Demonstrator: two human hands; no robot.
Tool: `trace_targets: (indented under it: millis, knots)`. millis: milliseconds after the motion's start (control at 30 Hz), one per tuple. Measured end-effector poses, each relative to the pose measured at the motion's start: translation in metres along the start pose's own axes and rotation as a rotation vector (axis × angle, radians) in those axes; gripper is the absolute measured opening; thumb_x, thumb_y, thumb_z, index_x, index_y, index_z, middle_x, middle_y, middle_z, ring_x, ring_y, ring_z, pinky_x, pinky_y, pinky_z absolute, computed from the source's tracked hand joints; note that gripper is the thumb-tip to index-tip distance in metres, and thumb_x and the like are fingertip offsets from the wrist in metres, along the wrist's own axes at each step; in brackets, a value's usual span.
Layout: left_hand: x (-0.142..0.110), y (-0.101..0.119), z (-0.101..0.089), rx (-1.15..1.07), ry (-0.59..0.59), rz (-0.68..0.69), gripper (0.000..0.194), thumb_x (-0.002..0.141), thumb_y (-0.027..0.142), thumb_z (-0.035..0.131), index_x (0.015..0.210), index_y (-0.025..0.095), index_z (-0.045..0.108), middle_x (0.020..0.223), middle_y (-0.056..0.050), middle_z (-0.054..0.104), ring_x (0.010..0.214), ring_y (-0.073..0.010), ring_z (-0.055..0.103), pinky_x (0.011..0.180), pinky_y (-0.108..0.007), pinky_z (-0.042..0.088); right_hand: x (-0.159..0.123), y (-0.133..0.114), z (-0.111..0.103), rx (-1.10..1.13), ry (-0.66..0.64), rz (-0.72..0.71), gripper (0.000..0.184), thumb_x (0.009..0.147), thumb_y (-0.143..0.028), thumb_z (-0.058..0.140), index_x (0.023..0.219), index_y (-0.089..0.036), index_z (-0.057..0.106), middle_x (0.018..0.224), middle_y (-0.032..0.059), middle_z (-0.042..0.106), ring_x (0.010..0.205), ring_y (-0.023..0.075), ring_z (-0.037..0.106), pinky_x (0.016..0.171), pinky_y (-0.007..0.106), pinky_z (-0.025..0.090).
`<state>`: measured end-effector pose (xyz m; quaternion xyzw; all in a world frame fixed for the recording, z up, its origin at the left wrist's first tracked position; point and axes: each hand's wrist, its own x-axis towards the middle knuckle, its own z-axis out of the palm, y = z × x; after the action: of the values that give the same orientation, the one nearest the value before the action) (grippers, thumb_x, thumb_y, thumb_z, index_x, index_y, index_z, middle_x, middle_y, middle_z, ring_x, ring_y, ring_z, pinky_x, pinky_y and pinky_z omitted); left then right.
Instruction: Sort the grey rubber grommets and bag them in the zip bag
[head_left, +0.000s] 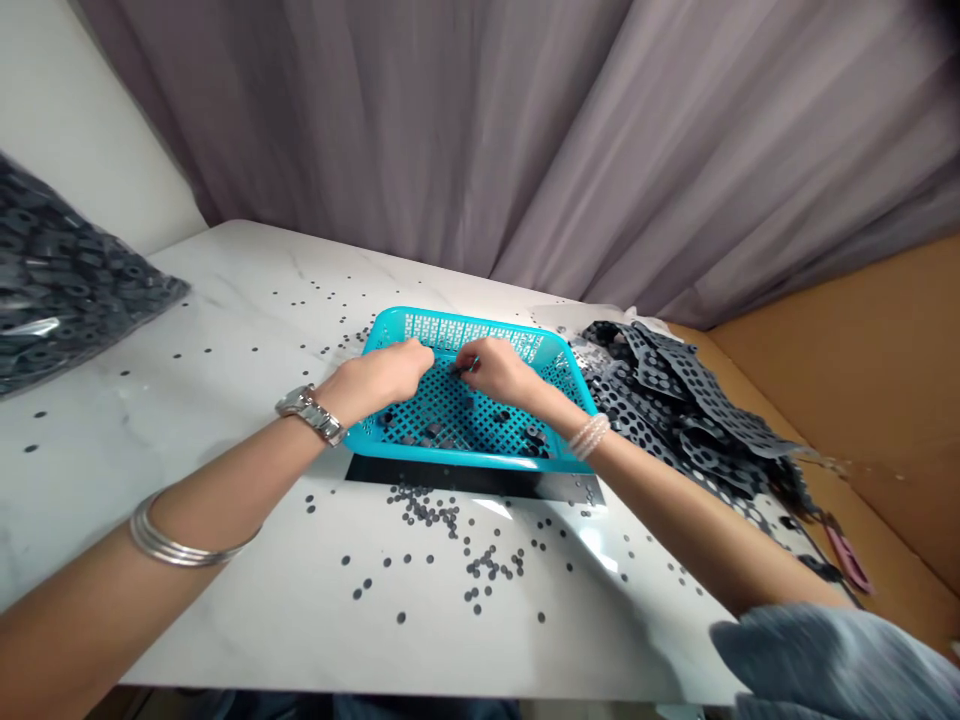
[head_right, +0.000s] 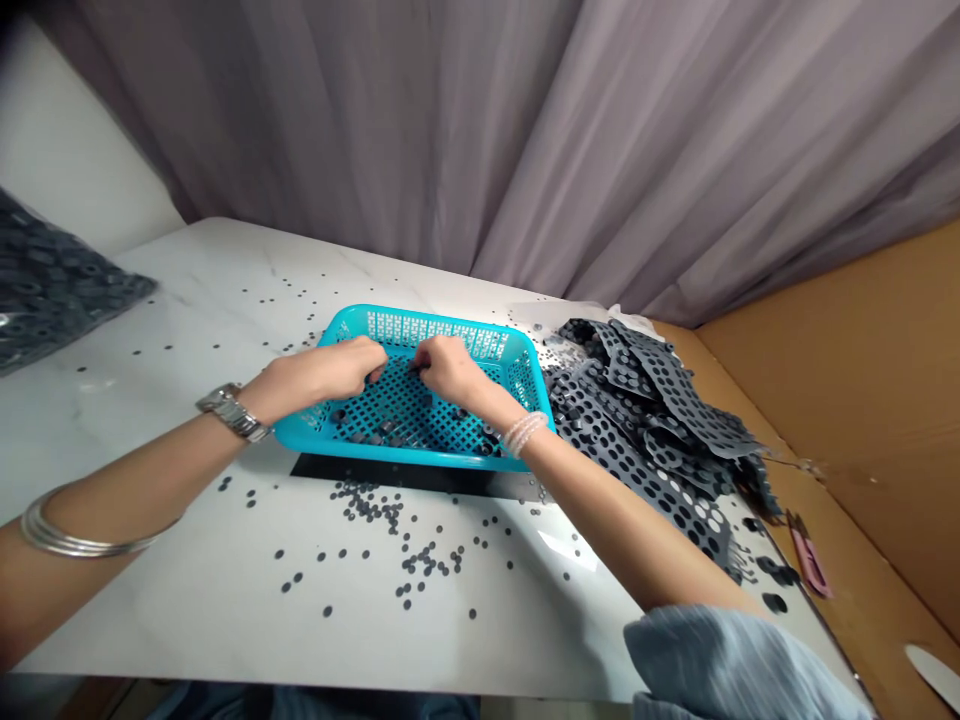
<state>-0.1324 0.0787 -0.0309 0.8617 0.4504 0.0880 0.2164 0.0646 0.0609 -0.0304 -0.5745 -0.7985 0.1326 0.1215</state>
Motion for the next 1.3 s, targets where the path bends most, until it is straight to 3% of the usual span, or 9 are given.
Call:
trace_targets:
  millis: [200, 333, 433, 500, 633, 800, 967, 1133, 1300]
  knots:
    - [0.01, 0.014, -0.01, -0.378, 0.116, 0.008, 0.015, 0.059, 0.006, 0.059, 0.061, 0.02, 0.062, 0.068, -0.002, 0.058, 0.074, -0.0181, 0.052, 0.075, -0.033, 0.041, -0.005, 0.025, -0.028, -0.038, -0.009, 0.107, 0.018, 0.069, -0.01, 0.061, 0.084, -0.014, 0.071, 0.082, 0.0058, 0.07, 0.071, 0.0166, 0.06, 0.066, 0.027, 0.044]
    - [0.022, 0.037, -0.018, -0.846, 0.294, -0.049, 0.015, 0.072, 0.014, 0.057, 0.086, 0.018, 0.061, 0.089, -0.006, 0.063, 0.085, -0.0165, 0.056, 0.081, -0.032, 0.044, -0.003, 0.02, -0.017, -0.056, -0.031, 0.085, 0.029, 0.07, -0.01, 0.061, 0.098, -0.015, 0.068, 0.094, 0.0084, 0.069, 0.084, 0.0195, 0.061, 0.074, 0.028, 0.045]
    - [0.025, 0.044, -0.025, -1.26, 0.302, -0.168, 0.011, 0.08, 0.012, 0.05, 0.087, 0.018, 0.055, 0.087, -0.006, 0.06, 0.081, -0.0131, 0.056, 0.078, -0.031, 0.047, 0.003, 0.008, -0.001, -0.06, -0.018, 0.031, 0.043, 0.074, -0.013, 0.06, 0.117, -0.013, 0.06, 0.105, 0.0117, 0.067, 0.095, 0.0218, 0.059, 0.083, 0.031, 0.044]
    - [0.025, 0.045, -0.028, -1.43, 0.28, -0.246, 0.011, 0.083, 0.01, 0.045, 0.081, 0.019, 0.052, 0.08, -0.005, 0.057, 0.075, -0.0123, 0.055, 0.075, -0.032, 0.048, 0.008, 0.003, 0.005, -0.061, -0.023, -0.004, 0.04, 0.074, -0.01, 0.059, 0.114, -0.013, 0.062, 0.105, 0.012, 0.068, 0.097, 0.0216, 0.059, 0.085, 0.031, 0.043]
    - [0.024, 0.044, -0.03, -1.649, 0.277, -0.341, 0.017, 0.082, 0.007, 0.04, 0.073, 0.021, 0.045, 0.071, -0.003, 0.052, 0.07, -0.0122, 0.051, 0.071, -0.031, 0.049, 0.01, 0.001, 0.001, -0.057, -0.039, -0.013, 0.03, 0.072, -0.001, 0.051, 0.092, -0.012, 0.07, 0.092, 0.0095, 0.07, 0.087, 0.0188, 0.061, 0.081, 0.028, 0.043]
    - [0.031, 0.045, -0.032, -1.84, 0.341, -0.359, 0.023, 0.078, 0.003, 0.032, 0.078, 0.02, 0.048, 0.067, -0.003, 0.05, 0.06, -0.0109, 0.045, 0.062, -0.026, 0.046, -0.017, -0.001, -0.014, -0.036, -0.066, 0.001, 0.032, 0.073, -0.005, 0.05, 0.098, -0.012, 0.069, 0.09, 0.0085, 0.07, 0.08, 0.0171, 0.061, 0.076, 0.028, 0.044]
    - [0.034, 0.045, -0.035, -2.057, 0.377, -0.364, 0.026, 0.07, 0.002, 0.038, 0.084, 0.019, 0.05, 0.058, 0.0, 0.046, 0.051, -0.0108, 0.036, 0.057, -0.026, 0.042, -0.035, -0.009, 0.001, -0.031, -0.064, -0.036, 0.042, 0.074, -0.012, 0.056, 0.116, -0.012, 0.061, 0.097, 0.0105, 0.063, 0.082, 0.0183, 0.057, 0.078, 0.031, 0.043]
    - [0.03, 0.043, -0.04, -2.096, 0.371, -0.337, 0.019, 0.075, 0.006, 0.036, 0.08, 0.019, 0.05, 0.051, 0.003, 0.031, 0.043, -0.0107, 0.027, 0.043, -0.024, 0.033, -0.023, -0.012, 0.009, 0.028, -0.072, -0.027, 0.028, 0.072, -0.005, 0.052, 0.093, -0.014, 0.068, 0.088, 0.0067, 0.066, 0.079, 0.0162, 0.058, 0.076, 0.028, 0.042]
    - [0.022, 0.041, -0.05, -2.392, 0.355, -0.304, 0.024, 0.076, 0.007, 0.04, 0.093, 0.014, 0.055, 0.07, -0.008, 0.055, 0.039, -0.0068, 0.025, 0.035, -0.02, 0.028, -0.033, -0.012, -0.021, 0.133, -0.159, 0.08, 0.018, 0.075, -0.013, 0.056, 0.089, -0.015, 0.068, 0.078, 0.0035, 0.068, 0.065, 0.0133, 0.062, 0.066, 0.027, 0.046]
